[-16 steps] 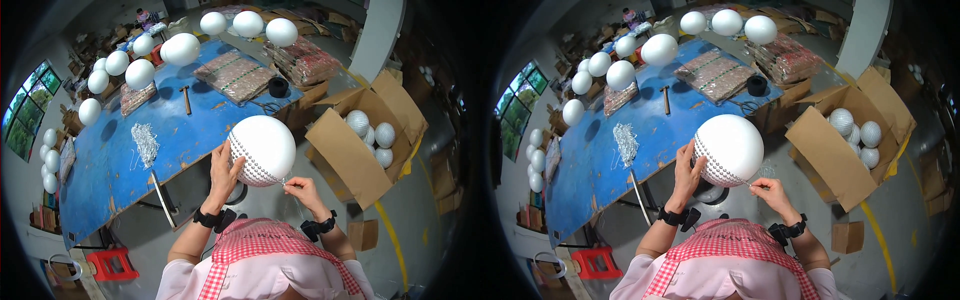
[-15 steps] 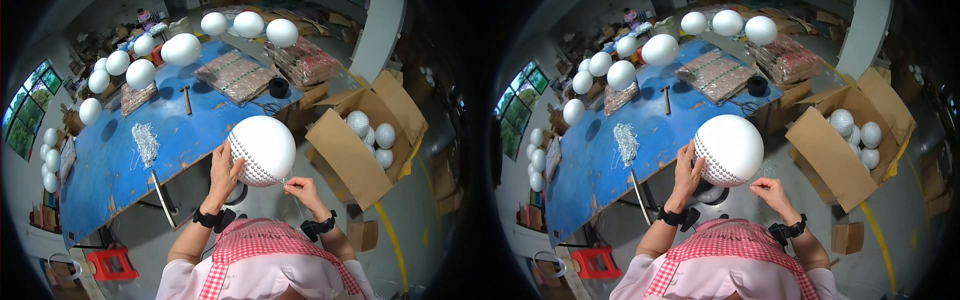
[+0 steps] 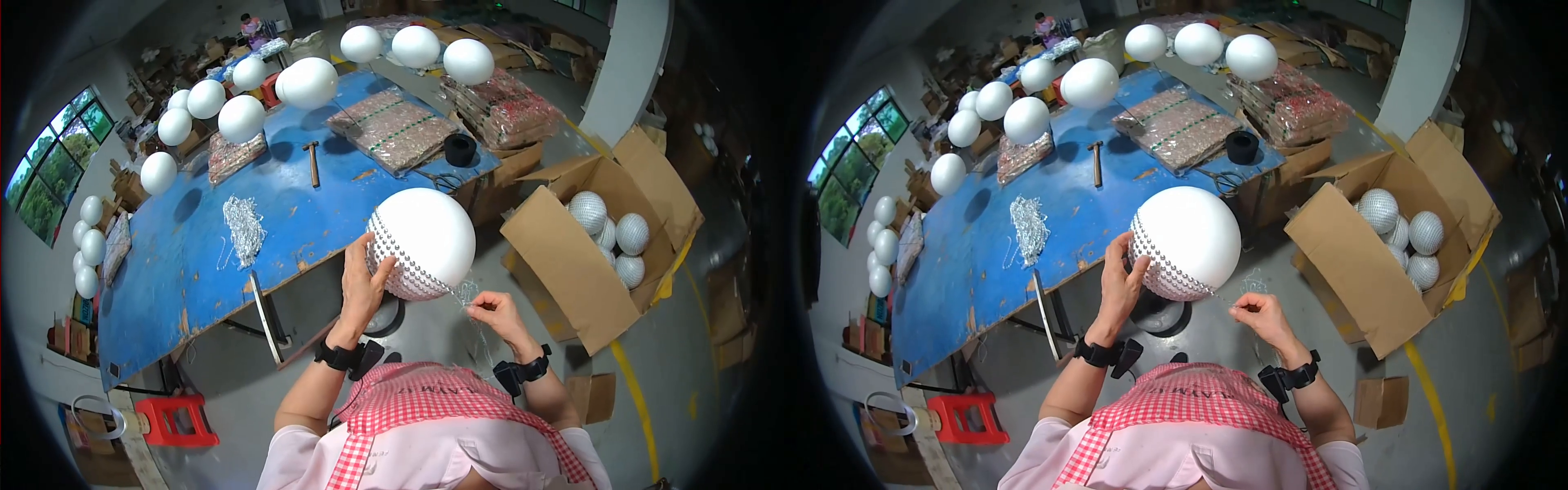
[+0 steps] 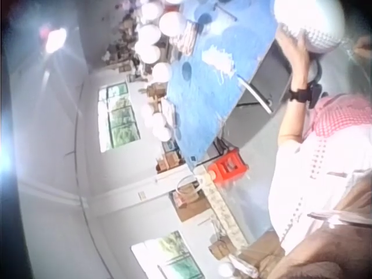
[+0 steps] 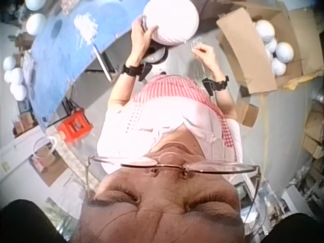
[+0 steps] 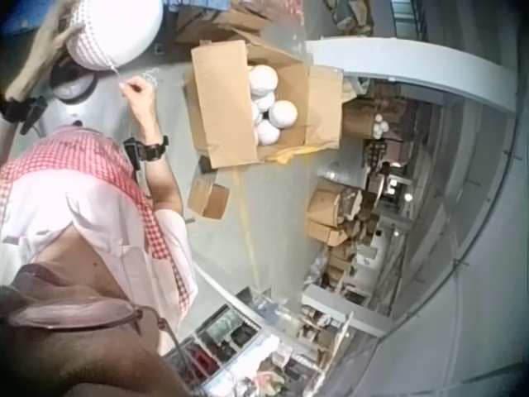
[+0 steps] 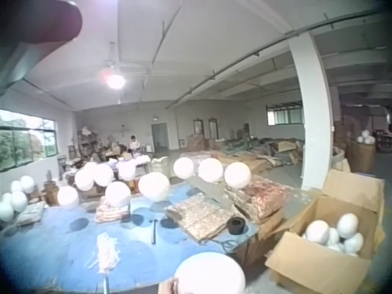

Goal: The person connects strands of beads by hand and then wraps a strand around a foam ball, pressing the beads into the surface to secure them.

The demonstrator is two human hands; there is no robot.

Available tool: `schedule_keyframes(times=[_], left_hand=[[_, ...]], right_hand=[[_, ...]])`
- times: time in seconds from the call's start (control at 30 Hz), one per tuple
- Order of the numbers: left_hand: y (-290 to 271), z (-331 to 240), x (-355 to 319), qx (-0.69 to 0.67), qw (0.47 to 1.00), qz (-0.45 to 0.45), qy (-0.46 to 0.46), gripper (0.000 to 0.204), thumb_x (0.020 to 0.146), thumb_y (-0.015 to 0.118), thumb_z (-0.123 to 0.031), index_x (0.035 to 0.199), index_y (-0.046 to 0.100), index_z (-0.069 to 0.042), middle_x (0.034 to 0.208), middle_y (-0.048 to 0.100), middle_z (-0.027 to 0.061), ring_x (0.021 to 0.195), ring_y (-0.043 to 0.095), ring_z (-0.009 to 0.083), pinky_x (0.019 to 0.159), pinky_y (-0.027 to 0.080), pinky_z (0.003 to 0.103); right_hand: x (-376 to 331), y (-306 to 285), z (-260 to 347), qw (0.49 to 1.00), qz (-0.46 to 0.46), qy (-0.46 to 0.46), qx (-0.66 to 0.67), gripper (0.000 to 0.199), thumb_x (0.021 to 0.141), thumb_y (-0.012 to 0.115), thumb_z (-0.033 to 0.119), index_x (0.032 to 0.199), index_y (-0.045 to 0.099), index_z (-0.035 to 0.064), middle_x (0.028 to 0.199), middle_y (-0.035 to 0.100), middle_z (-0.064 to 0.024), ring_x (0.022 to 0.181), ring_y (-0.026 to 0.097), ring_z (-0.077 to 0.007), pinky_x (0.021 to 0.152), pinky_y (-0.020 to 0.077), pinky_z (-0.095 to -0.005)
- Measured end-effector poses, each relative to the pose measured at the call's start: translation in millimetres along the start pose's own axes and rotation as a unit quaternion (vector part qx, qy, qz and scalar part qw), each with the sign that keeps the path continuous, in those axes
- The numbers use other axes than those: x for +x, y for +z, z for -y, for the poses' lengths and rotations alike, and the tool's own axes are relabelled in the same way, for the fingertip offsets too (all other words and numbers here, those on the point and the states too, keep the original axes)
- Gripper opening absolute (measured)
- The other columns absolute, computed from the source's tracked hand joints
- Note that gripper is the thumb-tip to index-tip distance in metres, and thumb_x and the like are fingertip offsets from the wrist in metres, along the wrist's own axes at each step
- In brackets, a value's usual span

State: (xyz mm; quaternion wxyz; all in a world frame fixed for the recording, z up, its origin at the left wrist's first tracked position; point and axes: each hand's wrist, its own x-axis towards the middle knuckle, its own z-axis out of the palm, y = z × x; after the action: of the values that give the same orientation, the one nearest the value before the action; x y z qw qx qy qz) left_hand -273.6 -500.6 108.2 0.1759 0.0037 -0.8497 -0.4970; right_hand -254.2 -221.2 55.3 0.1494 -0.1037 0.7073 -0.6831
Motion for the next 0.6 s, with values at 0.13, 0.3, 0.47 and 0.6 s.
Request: schedule_keyframes(times=[0.13,0.3,0.47,0.6], left_hand=[[7,-6,-6,0.075,0.993,-0.031,0.081,0.083,0.073,0.077,-0.032,0.135,0.034,0.002,0.129,0.045,0.0241,0.121,0.044,0.0374,0.101,0.038,0.042],[15,-9,-7,0.053,0.997,-0.027,0.051,0.090,0.073,0.077,-0.033,0.140,0.028,0.001,0.133,0.044,0.0245,0.124,0.044,0.0359,0.102,0.037,0.041],[14,-8,-5,0.024,1.000,-0.006,0.014,0.091,0.073,0.077,-0.037,0.139,0.027,0.002,0.134,0.042,0.0269,0.125,0.041,0.0395,0.103,0.035,0.043],[11,-10,1,0.001,1.000,0.005,-0.007,0.086,0.073,0.077,-0.036,0.137,0.031,0.000,0.128,0.048,0.0273,0.119,0.047,0.0388,0.097,0.040,0.043]], right_hand=[[0,2,8,0.996,0.006,0.011,-0.094,0.012,0.085,0.065,0.011,0.085,0.064,-0.0009,0.070,0.062,-0.0007,0.065,0.056,-0.0070,0.060,0.0440,-0.0217],[9,6,13,0.994,0.045,0.044,-0.091,0.015,0.090,0.056,0.012,0.086,0.062,-0.0013,0.075,0.065,-0.0025,0.070,0.061,-0.0106,0.064,0.0471,-0.0255],[1,6,23,0.996,0.013,-0.025,0.090,0.016,0.090,0.056,0.012,0.087,0.063,-0.0018,0.074,0.065,-0.0034,0.071,0.061,-0.0103,0.069,0.0469,-0.0246],[-8,7,33,0.999,0.019,-0.043,-0.015,0.017,0.089,0.059,0.013,0.089,0.067,-0.0023,0.075,0.066,-0.0030,0.072,0.060,-0.0089,0.069,0.0470,-0.0238]])
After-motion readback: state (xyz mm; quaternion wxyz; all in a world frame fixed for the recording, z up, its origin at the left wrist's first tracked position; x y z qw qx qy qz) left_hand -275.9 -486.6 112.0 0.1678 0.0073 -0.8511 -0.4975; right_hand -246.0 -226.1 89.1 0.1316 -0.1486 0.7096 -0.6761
